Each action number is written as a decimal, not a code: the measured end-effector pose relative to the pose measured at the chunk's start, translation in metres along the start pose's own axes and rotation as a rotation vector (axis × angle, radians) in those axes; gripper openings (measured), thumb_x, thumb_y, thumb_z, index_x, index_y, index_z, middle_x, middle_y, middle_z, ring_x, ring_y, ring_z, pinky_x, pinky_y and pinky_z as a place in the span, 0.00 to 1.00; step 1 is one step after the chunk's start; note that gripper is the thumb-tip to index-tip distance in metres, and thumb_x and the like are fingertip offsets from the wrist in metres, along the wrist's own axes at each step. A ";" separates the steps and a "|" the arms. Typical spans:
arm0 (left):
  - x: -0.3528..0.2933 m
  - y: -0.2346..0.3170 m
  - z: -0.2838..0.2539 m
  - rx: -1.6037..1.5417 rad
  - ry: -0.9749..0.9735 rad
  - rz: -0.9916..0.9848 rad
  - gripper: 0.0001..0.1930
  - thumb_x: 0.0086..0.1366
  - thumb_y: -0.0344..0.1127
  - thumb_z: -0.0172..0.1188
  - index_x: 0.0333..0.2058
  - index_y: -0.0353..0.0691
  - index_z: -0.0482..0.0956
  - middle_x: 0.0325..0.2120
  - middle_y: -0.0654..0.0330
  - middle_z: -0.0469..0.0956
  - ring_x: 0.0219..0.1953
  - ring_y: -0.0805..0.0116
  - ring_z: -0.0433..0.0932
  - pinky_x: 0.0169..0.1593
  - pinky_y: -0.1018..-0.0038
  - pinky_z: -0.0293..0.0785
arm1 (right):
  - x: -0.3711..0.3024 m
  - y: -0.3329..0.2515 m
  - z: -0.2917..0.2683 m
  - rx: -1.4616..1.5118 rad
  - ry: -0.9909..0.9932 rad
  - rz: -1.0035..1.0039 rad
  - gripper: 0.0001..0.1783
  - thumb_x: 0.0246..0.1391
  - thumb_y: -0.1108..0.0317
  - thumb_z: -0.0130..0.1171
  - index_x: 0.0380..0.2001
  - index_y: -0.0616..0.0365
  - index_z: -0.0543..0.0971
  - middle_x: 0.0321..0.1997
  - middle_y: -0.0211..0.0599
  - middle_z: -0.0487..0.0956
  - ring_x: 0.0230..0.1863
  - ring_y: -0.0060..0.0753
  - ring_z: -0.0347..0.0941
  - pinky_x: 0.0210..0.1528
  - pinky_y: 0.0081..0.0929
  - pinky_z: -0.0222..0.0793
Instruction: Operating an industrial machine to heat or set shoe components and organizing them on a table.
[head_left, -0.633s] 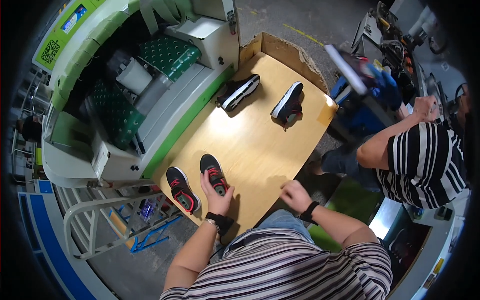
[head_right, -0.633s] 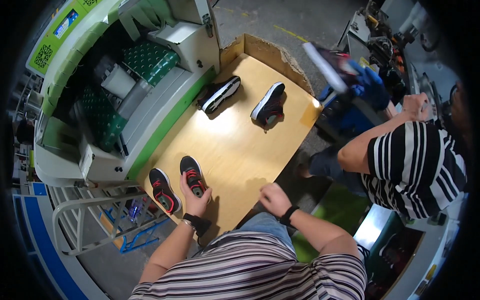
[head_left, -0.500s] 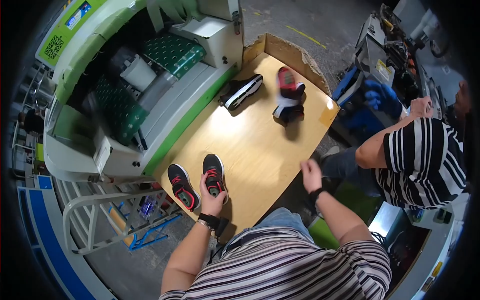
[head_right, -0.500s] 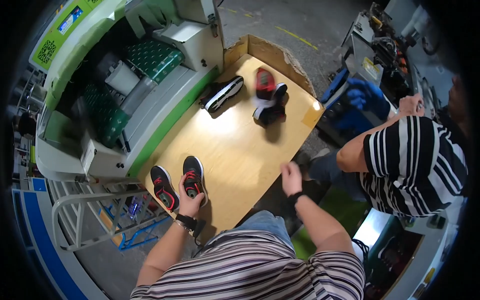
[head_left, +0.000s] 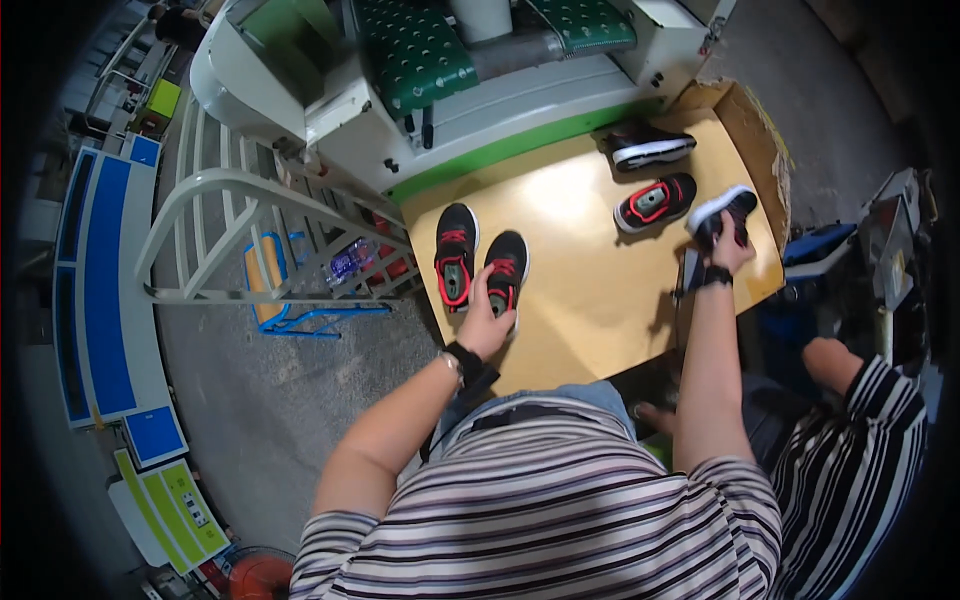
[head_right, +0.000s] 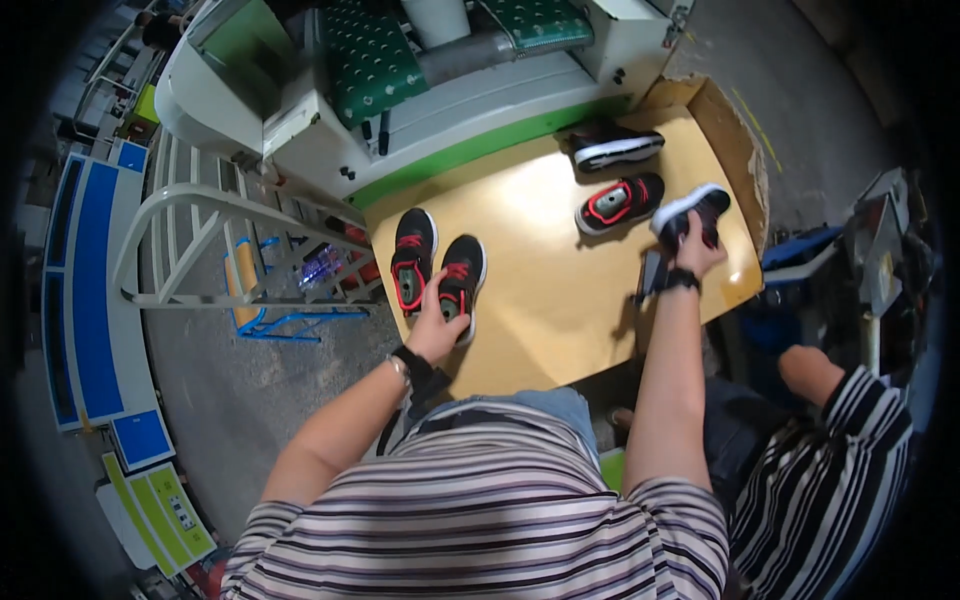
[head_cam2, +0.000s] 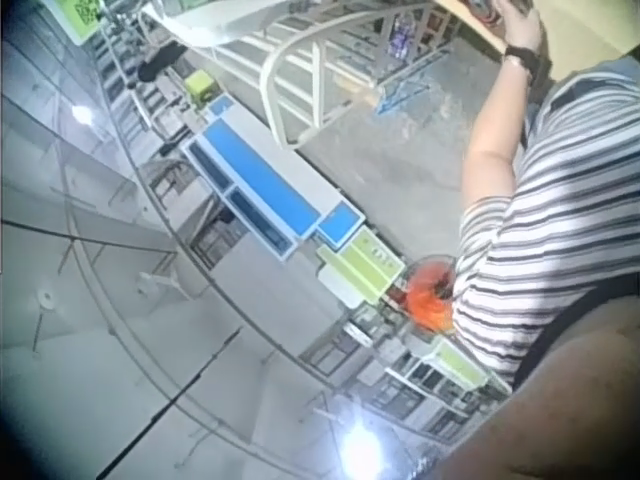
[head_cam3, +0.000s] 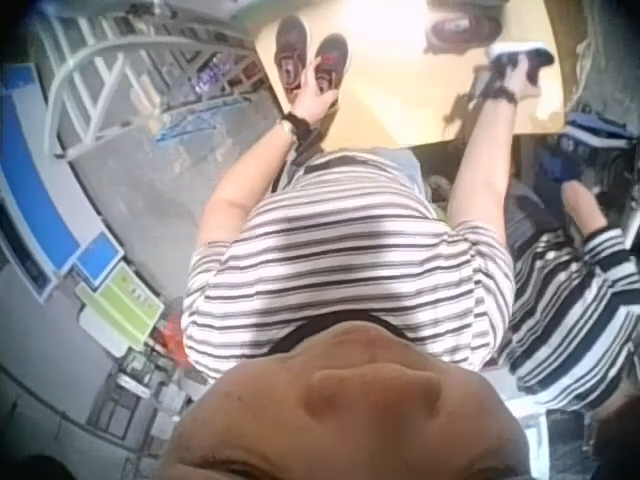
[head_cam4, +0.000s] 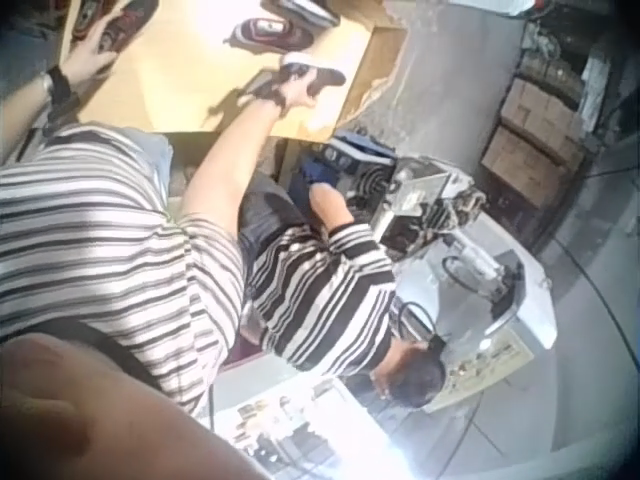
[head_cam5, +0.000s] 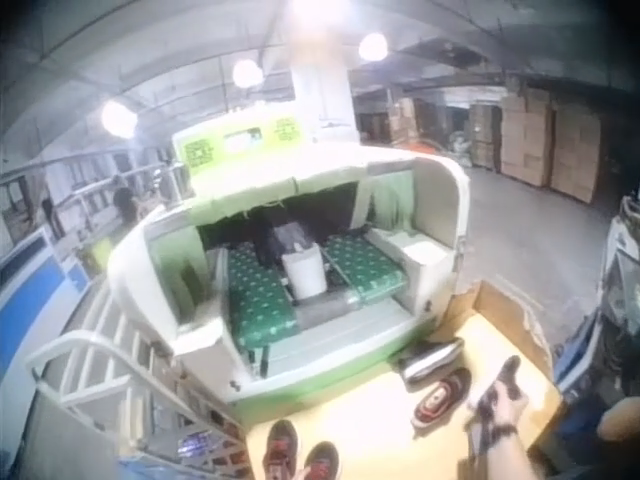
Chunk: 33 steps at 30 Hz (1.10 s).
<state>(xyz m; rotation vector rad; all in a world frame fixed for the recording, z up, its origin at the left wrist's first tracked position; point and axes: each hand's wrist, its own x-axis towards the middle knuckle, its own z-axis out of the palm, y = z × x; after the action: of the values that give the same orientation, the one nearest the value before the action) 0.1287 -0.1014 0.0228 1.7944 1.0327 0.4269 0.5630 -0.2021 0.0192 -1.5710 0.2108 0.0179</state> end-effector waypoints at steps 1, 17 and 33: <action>-0.002 0.010 0.002 -0.106 -0.006 -0.080 0.43 0.55 0.27 0.63 0.66 0.36 0.48 0.63 0.39 0.54 0.68 0.45 0.55 0.70 0.61 0.51 | -0.013 -0.006 -0.008 0.075 -0.001 -0.089 0.45 0.42 0.60 0.76 0.57 0.64 0.60 0.51 0.46 0.71 0.48 0.38 0.72 0.47 0.32 0.74; 0.045 0.067 -0.003 0.146 0.201 0.230 0.44 0.63 0.36 0.60 0.70 0.32 0.41 0.69 0.37 0.40 0.71 0.40 0.44 0.71 0.55 0.43 | -0.210 0.009 0.024 -0.566 -0.856 -0.795 0.51 0.51 0.51 0.68 0.67 0.67 0.54 0.67 0.63 0.59 0.71 0.64 0.50 0.70 0.50 0.47; 0.114 0.119 -0.041 -1.212 -0.244 -0.587 0.37 0.57 0.16 0.57 0.65 0.33 0.55 0.53 0.49 0.71 0.52 0.56 0.76 0.58 0.65 0.73 | -0.154 -0.059 0.022 0.125 -0.900 0.091 0.41 0.54 0.76 0.60 0.69 0.55 0.54 0.62 0.47 0.67 0.62 0.33 0.66 0.64 0.31 0.62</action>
<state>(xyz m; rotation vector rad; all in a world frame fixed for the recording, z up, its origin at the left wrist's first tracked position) 0.2208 -0.0045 0.1275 0.4194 0.7813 0.3280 0.4234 -0.1617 0.0996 -1.2928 -0.4180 0.7518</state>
